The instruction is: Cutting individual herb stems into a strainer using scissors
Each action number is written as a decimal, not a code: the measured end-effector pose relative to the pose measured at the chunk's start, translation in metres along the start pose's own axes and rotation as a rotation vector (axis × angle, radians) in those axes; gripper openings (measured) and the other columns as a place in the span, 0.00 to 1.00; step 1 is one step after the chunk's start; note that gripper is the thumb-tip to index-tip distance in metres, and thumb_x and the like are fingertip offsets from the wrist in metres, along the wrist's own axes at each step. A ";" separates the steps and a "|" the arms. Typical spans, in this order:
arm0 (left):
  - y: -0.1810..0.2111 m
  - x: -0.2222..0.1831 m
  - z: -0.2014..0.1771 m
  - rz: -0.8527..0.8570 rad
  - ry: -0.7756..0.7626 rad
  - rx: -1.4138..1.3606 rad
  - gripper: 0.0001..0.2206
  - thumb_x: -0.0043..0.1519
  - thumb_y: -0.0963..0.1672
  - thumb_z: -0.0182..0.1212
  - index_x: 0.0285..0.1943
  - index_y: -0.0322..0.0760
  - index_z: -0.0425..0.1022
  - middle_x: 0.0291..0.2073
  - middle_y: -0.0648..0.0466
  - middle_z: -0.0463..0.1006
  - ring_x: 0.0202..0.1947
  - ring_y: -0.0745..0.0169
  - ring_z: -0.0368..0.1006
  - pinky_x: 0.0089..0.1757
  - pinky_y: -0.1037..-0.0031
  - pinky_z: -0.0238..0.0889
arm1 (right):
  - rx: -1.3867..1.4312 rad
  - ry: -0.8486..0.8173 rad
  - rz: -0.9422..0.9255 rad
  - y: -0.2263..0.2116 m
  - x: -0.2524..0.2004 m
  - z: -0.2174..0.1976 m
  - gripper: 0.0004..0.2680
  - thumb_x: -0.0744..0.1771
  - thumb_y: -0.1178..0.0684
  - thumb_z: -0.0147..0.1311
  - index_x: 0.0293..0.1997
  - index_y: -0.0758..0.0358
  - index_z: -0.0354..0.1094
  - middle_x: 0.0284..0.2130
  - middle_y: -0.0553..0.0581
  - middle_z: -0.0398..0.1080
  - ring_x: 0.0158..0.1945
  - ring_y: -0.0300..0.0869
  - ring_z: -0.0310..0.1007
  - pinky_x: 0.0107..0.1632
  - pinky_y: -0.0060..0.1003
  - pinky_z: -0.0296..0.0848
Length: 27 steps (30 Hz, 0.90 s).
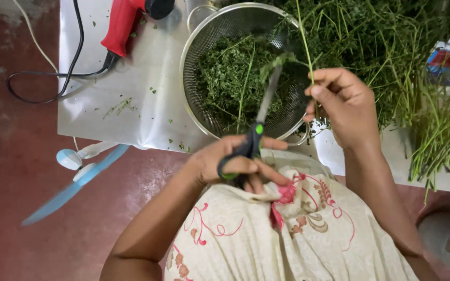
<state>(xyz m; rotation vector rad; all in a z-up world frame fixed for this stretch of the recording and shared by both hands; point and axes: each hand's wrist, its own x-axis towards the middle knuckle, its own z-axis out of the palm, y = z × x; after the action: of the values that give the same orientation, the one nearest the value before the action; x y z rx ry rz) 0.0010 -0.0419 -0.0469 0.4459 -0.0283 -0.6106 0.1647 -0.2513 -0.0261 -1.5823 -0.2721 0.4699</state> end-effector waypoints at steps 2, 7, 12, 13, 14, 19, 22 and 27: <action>-0.007 0.004 0.001 0.004 -0.047 -0.049 0.33 0.62 0.41 0.57 0.77 0.25 0.52 0.52 0.23 0.76 0.40 0.47 0.82 0.38 0.71 0.80 | 0.007 0.002 -0.009 -0.006 0.002 0.005 0.09 0.71 0.65 0.52 0.57 0.77 0.66 0.36 0.66 0.69 0.29 0.43 0.75 0.32 0.40 0.85; -0.006 0.009 -0.010 0.055 -0.124 -0.121 0.34 0.60 0.41 0.59 0.77 0.21 0.51 0.55 0.21 0.73 0.49 0.38 0.80 0.47 0.59 0.78 | -0.014 -0.056 -0.034 -0.012 0.003 0.018 0.08 0.70 0.66 0.53 0.55 0.77 0.66 0.36 0.66 0.68 0.28 0.44 0.75 0.31 0.42 0.85; -0.003 0.018 -0.011 0.082 -0.104 -0.088 0.33 0.61 0.41 0.56 0.75 0.18 0.53 0.55 0.22 0.74 0.48 0.39 0.81 0.48 0.58 0.78 | -0.049 -0.155 -0.028 -0.002 -0.002 0.022 0.08 0.69 0.66 0.53 0.53 0.77 0.69 0.37 0.67 0.71 0.28 0.44 0.77 0.29 0.42 0.85; -0.001 0.020 -0.010 0.075 -0.108 -0.086 0.33 0.61 0.41 0.56 0.75 0.18 0.53 0.55 0.22 0.74 0.48 0.39 0.81 0.48 0.58 0.78 | -0.049 -0.147 -0.029 0.001 -0.001 0.022 0.08 0.69 0.66 0.53 0.53 0.77 0.69 0.37 0.67 0.71 0.28 0.44 0.77 0.29 0.42 0.85; 0.000 0.021 -0.010 0.089 -0.070 -0.044 0.31 0.61 0.41 0.55 0.74 0.19 0.56 0.52 0.23 0.76 0.43 0.41 0.82 0.42 0.60 0.79 | -0.030 -0.147 -0.006 0.004 -0.003 0.022 0.08 0.69 0.66 0.54 0.54 0.77 0.69 0.38 0.67 0.70 0.28 0.44 0.77 0.29 0.42 0.85; 0.013 0.018 -0.009 0.038 0.154 0.576 0.20 0.60 0.44 0.64 0.60 0.27 0.77 0.41 0.34 0.83 0.31 0.52 0.82 0.29 0.64 0.77 | 0.052 -0.017 0.076 0.034 -0.010 0.014 0.09 0.68 0.63 0.54 0.53 0.74 0.69 0.41 0.63 0.68 0.27 0.40 0.76 0.30 0.41 0.87; 0.001 0.016 -0.017 -0.009 0.215 0.380 0.26 0.60 0.44 0.55 0.65 0.17 0.68 0.23 0.28 0.80 0.12 0.54 0.76 0.15 0.73 0.70 | 0.130 0.065 -0.032 0.045 -0.014 -0.002 0.08 0.68 0.62 0.57 0.51 0.71 0.72 0.36 0.59 0.68 0.26 0.42 0.77 0.28 0.39 0.86; 0.010 0.001 -0.025 0.016 0.231 0.329 0.29 0.63 0.43 0.60 0.71 0.19 0.60 0.35 0.34 0.85 0.19 0.56 0.80 0.25 0.75 0.77 | -0.173 0.486 -0.229 0.005 -0.028 -0.067 0.06 0.72 0.62 0.53 0.48 0.53 0.69 0.42 0.51 0.72 0.38 0.35 0.76 0.38 0.25 0.85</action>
<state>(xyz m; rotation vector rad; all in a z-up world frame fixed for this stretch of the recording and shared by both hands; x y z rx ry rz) 0.0109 -0.0251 -0.0655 0.8321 0.0890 -0.5370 0.1702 -0.3241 -0.0265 -1.7541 -0.1193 -0.1237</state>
